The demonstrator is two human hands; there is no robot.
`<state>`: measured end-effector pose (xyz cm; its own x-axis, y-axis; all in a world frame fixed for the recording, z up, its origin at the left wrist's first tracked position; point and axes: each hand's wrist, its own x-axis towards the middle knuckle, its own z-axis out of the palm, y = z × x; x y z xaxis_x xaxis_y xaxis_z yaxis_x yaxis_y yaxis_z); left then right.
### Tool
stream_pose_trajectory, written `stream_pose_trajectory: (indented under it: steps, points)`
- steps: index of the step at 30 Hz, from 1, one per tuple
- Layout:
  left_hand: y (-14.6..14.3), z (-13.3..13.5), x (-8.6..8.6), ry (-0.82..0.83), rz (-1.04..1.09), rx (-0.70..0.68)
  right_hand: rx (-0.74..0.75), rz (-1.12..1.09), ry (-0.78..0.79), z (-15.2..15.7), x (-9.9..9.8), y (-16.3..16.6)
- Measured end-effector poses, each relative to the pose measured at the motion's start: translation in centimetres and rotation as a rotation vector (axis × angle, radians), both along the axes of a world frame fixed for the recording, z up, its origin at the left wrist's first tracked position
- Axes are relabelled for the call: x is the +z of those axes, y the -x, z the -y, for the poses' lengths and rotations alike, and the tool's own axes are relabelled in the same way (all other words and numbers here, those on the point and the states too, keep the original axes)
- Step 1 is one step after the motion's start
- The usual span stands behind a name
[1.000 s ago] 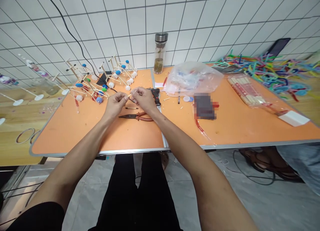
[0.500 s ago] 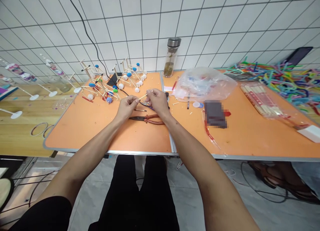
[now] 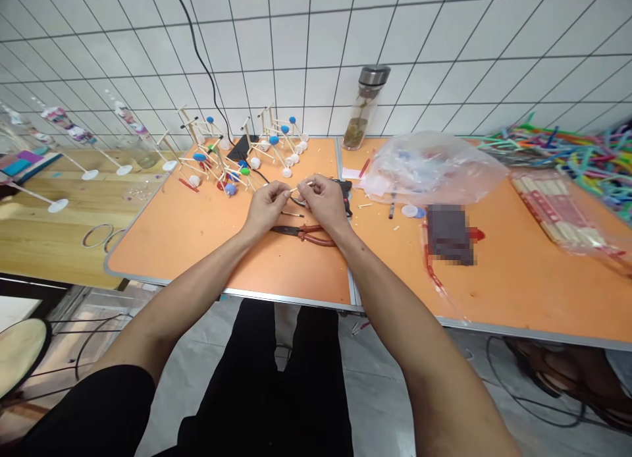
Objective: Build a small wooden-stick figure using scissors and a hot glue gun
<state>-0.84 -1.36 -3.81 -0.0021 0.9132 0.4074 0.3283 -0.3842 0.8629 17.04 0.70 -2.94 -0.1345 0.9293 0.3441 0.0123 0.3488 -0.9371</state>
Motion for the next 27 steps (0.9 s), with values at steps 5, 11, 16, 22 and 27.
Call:
stream_pose_trajectory:
  steps: [5,11,16,22,27]
  points:
    - [0.4,0.3,-0.2,-0.091,-0.090,0.008,-0.061,0.062,-0.069,-0.1,-0.1,0.1]
    - [1.1,0.2,-0.2,-0.154,-0.141,0.040,0.007,-0.016,-0.022,-0.4,-0.1,1.5]
    - [1.3,-0.1,-0.5,-0.147,-0.185,0.078,0.015,-0.065,-0.008,-0.6,-0.4,1.6]
    - [1.1,0.0,0.0,-0.102,-0.185,0.056,0.002,0.035,-0.009,-0.3,0.6,1.0]
    - [0.8,0.0,0.3,-0.126,-0.171,0.091,-0.047,-0.187,0.178,-0.5,1.2,0.5]
